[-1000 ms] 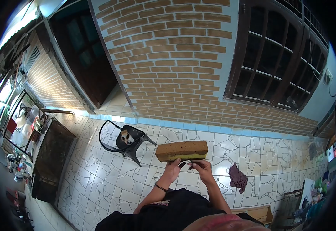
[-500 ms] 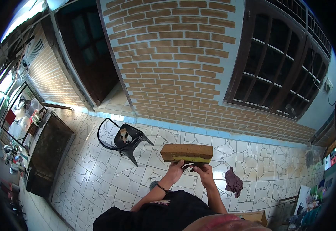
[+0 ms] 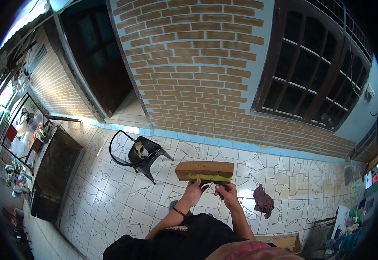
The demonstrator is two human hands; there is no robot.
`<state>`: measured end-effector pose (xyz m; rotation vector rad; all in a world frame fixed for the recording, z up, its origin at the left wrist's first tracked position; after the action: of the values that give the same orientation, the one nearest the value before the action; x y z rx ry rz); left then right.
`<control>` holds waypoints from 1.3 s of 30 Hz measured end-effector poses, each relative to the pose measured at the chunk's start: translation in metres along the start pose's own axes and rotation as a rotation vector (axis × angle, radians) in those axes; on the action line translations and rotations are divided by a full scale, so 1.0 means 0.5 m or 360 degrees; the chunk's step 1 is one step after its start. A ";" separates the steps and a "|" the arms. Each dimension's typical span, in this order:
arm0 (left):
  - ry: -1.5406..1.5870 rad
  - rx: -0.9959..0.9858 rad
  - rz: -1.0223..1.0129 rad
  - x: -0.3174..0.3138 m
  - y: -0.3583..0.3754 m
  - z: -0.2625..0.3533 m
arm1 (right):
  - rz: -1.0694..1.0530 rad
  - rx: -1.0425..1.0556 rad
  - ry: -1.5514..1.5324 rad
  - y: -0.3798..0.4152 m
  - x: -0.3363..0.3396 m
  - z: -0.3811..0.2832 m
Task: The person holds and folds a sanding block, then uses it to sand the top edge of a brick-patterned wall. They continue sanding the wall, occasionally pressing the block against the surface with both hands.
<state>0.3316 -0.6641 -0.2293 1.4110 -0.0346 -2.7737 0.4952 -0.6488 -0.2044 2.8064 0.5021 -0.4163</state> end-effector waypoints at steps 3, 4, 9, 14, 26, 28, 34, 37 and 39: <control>-0.0042 0.0019 0.0032 0.020 0.006 -0.007 | 0.0061 -0.0023 0.0059 0.001 0.003 0.003; -0.0054 0.0026 0.0035 0.025 0.007 -0.008 | 0.0083 -0.0005 0.0074 0.000 0.003 0.005; -0.0027 0.0045 -0.0037 0.011 0.013 -0.003 | 0.0007 0.0057 -0.0180 -0.002 -0.006 0.028; -0.0035 0.0057 -0.0068 0.014 0.002 -0.012 | -0.0028 0.0164 -0.0262 0.005 -0.024 0.003; -0.0077 0.0158 -0.0136 -0.028 -0.007 -0.043 | 0.0084 0.0280 -0.0078 0.028 0.005 0.000; -0.0075 0.0155 -0.0149 -0.042 -0.003 -0.045 | 0.0053 0.0289 -0.0100 0.032 0.009 0.000; -0.0094 0.0185 -0.0184 -0.048 0.001 -0.066 | 0.0082 0.0297 -0.0019 0.052 0.022 -0.016; -0.0095 0.0202 -0.0168 -0.052 0.004 -0.071 | 0.0107 0.0330 0.0281 0.053 0.036 -0.012; -0.0088 0.0199 -0.0143 -0.051 0.009 -0.073 | 0.0175 0.0366 0.0289 0.055 0.035 -0.021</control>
<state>0.3762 -0.6677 -0.2300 1.3944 -0.1522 -2.9309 0.5236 -0.6655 -0.1945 3.0949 0.3536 -0.2086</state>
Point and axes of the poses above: each hand's wrist, its own y-axis away from the middle knuckle, its own x-axis out of the back of the hand, z = x × y, the point moved 8 cm from there along -y, towards the middle knuckle, and after that the axes turned 7 degrees about -x, right-handed, at the moved point
